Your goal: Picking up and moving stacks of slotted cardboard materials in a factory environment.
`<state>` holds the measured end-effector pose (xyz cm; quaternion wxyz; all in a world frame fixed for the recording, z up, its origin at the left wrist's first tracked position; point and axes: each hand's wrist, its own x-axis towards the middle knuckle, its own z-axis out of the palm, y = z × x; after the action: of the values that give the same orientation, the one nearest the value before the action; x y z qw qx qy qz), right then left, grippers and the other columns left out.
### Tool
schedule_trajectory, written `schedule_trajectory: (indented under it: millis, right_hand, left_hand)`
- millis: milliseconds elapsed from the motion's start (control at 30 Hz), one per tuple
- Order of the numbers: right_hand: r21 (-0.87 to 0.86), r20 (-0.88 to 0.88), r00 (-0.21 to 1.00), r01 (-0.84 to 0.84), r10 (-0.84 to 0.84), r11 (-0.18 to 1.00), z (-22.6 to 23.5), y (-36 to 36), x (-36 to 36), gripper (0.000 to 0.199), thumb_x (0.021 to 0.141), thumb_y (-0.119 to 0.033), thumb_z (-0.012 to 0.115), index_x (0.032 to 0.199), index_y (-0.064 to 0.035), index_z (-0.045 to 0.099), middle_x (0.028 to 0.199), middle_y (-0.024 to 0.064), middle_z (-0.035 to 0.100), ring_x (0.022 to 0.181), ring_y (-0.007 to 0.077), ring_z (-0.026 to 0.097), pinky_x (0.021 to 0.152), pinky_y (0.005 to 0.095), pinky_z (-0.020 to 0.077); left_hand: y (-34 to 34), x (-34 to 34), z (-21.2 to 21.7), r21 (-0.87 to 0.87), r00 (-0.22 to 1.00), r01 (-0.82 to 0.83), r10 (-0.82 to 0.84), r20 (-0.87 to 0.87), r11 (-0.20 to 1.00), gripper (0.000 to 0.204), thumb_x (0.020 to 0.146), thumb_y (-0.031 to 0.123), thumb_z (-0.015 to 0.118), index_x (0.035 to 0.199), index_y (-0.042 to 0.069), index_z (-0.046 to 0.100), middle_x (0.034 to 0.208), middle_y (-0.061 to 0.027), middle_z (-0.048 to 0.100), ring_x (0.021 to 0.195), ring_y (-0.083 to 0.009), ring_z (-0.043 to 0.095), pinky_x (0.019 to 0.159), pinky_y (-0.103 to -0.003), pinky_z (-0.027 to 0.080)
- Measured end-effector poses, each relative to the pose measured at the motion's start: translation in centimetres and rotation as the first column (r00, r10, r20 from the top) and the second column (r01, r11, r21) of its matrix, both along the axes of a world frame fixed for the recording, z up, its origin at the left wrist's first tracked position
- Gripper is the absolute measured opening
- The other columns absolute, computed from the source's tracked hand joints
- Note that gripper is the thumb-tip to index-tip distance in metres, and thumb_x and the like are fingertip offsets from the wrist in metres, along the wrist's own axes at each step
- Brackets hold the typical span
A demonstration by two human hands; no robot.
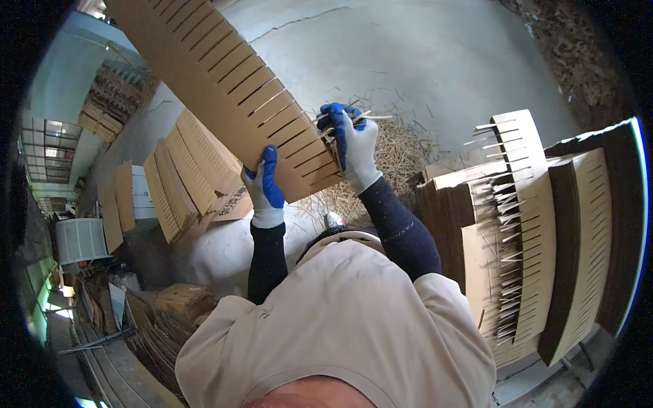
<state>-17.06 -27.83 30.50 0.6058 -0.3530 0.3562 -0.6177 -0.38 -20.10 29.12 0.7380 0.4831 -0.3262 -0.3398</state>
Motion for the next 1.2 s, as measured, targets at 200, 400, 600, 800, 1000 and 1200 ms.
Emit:
schedule_trajectory:
  millis: [200, 400, 600, 800, 1000, 1200]
  right_hand:
    - [0.097, 0.244, 0.931, 0.256, -0.272, 0.962, -2.7, -2.4, -3.2, 0.028, 0.098, -0.025, 0.061, 0.106, 0.0013, 0.067, 0.087, 0.0070, 0.069, 0.075, 0.0149, 0.066, 0.068, 0.0270, 0.0547]
    - [-0.089, -0.006, 0.994, -0.106, 0.106, 0.990, -3.2, -2.3, -5.7, 0.054, 0.100, -0.044, 0.053, 0.125, 0.0031, 0.060, 0.126, 0.0155, 0.063, 0.113, 0.0252, 0.062, 0.097, 0.0386, 0.0497]
    - [0.006, -0.370, 0.856, -0.387, 0.361, 0.922, -0.4, 1.9, -1.3, 0.031, 0.092, -0.026, 0.068, 0.106, 0.0020, 0.069, 0.082, -0.0051, 0.061, 0.077, 0.0041, 0.051, 0.068, 0.0215, 0.0423]
    - [-0.054, -0.292, 0.950, -0.133, 0.111, 0.990, -1.7, 2.1, -0.8, 0.025, 0.092, -0.021, 0.069, 0.090, 0.0037, 0.070, 0.070, -0.0051, 0.059, 0.065, 0.0028, 0.048, 0.057, 0.0222, 0.0400]
    - [-0.068, -0.186, 0.964, -0.208, 0.193, 0.976, -0.2, 1.5, -0.7, 0.030, 0.091, -0.020, 0.071, 0.103, 0.0073, 0.071, 0.086, -0.0007, 0.069, 0.074, 0.0030, 0.055, 0.066, 0.0198, 0.0451]
    - [-0.134, -0.266, 0.960, -0.125, 0.085, 0.983, -1.8, 2.1, 0.1, 0.032, 0.095, -0.021, 0.066, 0.096, 0.0101, 0.070, 0.085, 0.0038, 0.071, 0.073, 0.0051, 0.059, 0.066, 0.0236, 0.0476]
  left_hand:
    - [0.2, 0.5, 0.7, 0.051, 1.000, -0.013, 0.012, 0.020, 0.999, 0.030, 0.089, 0.006, 0.068, 0.116, -0.006, 0.060, 0.106, -0.0106, 0.068, 0.096, -0.0177, 0.068, 0.090, -0.030, 0.055]
    - [-0.1, -0.1, 1.6, 0.082, 0.995, -0.093, 0.089, 0.044, 0.992, 0.029, 0.091, 0.007, 0.067, 0.117, -0.004, 0.060, 0.107, -0.0085, 0.067, 0.093, -0.0149, 0.067, 0.089, -0.029, 0.054]
    - [-0.1, -0.1, 1.2, 0.075, 1.000, -0.012, 0.011, 0.006, 0.997, 0.029, 0.090, 0.006, 0.069, 0.116, -0.005, 0.060, 0.110, -0.0098, 0.066, 0.095, -0.0156, 0.067, 0.089, -0.029, 0.054]
    - [0.0, -0.4, 1.5, 0.044, 0.999, 0.001, -0.003, 0.039, 0.999, 0.029, 0.090, 0.004, 0.067, 0.114, -0.008, 0.060, 0.108, -0.0124, 0.068, 0.098, -0.0185, 0.068, 0.093, -0.031, 0.055]
    - [0.6, -0.2, 0.8, 0.012, 0.999, -0.001, 0.000, 0.047, 1.000, 0.028, 0.088, 0.008, 0.071, 0.113, -0.004, 0.064, 0.108, -0.0075, 0.066, 0.096, -0.0139, 0.063, 0.087, -0.027, 0.051]
    - [0.7, -0.8, 1.1, -0.006, 0.999, -0.002, 0.002, 0.042, 1.000, 0.026, 0.089, 0.008, 0.070, 0.112, -0.004, 0.065, 0.105, -0.0063, 0.067, 0.095, -0.0136, 0.063, 0.086, -0.026, 0.050]
